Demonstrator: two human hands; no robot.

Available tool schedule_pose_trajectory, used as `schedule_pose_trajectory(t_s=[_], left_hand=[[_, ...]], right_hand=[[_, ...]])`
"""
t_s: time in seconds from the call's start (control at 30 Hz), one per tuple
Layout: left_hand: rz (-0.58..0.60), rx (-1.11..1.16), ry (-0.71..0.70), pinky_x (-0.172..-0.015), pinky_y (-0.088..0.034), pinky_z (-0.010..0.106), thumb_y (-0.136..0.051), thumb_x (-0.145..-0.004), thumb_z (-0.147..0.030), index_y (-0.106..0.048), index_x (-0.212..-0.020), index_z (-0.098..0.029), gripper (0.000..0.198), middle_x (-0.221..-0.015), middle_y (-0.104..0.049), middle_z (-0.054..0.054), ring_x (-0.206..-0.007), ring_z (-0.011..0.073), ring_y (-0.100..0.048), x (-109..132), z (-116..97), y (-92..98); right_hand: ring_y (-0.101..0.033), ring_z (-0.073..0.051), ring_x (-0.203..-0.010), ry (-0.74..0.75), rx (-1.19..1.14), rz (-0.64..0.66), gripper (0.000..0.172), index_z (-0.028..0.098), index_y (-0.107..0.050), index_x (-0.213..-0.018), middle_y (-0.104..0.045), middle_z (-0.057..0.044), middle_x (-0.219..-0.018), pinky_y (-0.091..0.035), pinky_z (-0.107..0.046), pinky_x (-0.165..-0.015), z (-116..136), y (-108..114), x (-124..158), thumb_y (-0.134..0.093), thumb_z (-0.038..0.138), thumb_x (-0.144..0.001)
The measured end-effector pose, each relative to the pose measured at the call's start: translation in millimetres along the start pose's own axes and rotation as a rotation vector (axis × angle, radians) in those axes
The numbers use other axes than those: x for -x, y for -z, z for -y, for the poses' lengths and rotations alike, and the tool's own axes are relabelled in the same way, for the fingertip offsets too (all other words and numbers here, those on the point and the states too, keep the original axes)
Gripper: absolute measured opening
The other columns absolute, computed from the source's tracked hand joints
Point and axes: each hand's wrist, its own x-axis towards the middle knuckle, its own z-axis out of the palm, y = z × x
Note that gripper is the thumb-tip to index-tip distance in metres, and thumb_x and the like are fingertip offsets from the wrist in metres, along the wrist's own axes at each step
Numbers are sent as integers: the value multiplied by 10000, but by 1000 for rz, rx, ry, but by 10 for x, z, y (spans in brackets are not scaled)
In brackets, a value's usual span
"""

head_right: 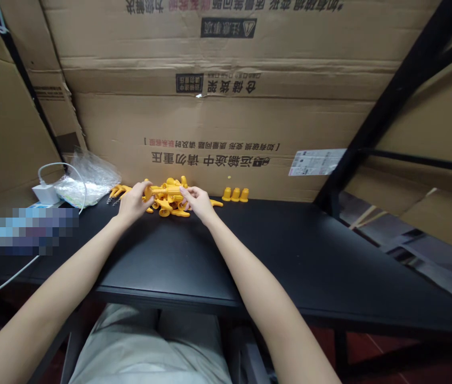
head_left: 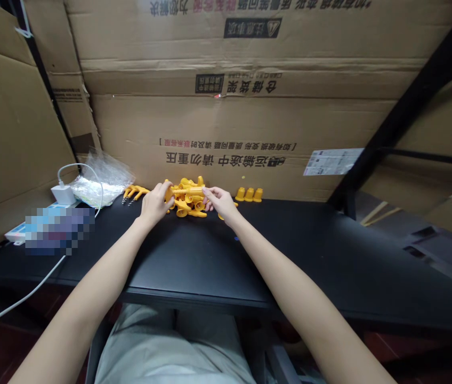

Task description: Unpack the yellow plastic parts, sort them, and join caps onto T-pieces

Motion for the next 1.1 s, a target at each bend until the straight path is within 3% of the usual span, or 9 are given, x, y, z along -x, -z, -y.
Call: schedule_pose_trajectory(t_s=[0.1, 0.27, 0.5, 0.63, 0.73, 0.93, 1.1], left_hand=[[-6, 5, 7, -717, -462, 266, -545, -822, -244, -570, -1165, -215, 345, -1066, -646, 65, -921, 214, -646, -6, 26, -10], [-4, 26, 17, -723, -462, 260, -557, -813, -234, -571, -1156, -225, 343, -1073, -656, 58, -941, 206, -643, -7, 55, -15], [20, 12, 7, -734, -462, 267, -570, -801, -241, -578, -1160, -224, 359, -1078, -659, 57, -941, 215, -641, -5, 12, 18], [25, 18, 29, -730, -459, 268, -571, -800, -251, -584, -1150, -234, 351, -1072, -662, 56, -944, 219, -640, -5, 15, 27], [35, 17, 64, -725, -455, 269, -574, -800, -258, -585, -1141, -238, 342, -1075, -667, 56, -947, 219, -639, -5, 27, 36], [57, 41, 152, -698, -438, 278, -583, -812, -323, -585, -1122, -223, 326, -998, -694, 68, -901, 230, -652, -8, 38, 52], [83, 29, 218, -648, -409, 262, -584, -810, -369, -599, -1102, -230, 324, -802, -694, 37, -774, 215, -654, -13, 54, 40]], right_hand=[[-584, -127, -542, 47, 29, 70, 482, 196, -582, -902, -630, -7, -715, -500, -273, -513, -71, 52, -43, -711, 598, -670], [-587, -129, -703, 251, 205, 168, 485, 235, -545, -1095, -607, -46, -996, -537, -335, -685, -121, 149, -58, -743, 424, -694], [-564, -146, -708, 301, 330, 56, 327, 218, -560, -1016, -588, -32, -894, -508, -335, -705, -88, 114, -9, -546, 491, -837], [-590, -197, -837, 467, 534, 41, 268, 217, -563, -1075, -613, -75, -1005, -488, -383, -807, -26, 143, 21, -541, 354, -846], [-572, -259, -1023, 570, 744, 32, 317, 212, -559, -1132, -597, -116, -1124, -447, -435, -893, -13, 193, 30, -535, 226, -817], [-545, -272, -1092, 530, 883, -210, 313, 172, -587, -1035, -570, -140, -1137, -427, -421, -927, -170, 403, -77, -497, 121, -739], [-569, -245, -1020, 205, 771, -568, 266, 162, -572, -958, -596, -123, -1060, -445, -370, -906, -355, 842, -204, -545, 177, -694]])
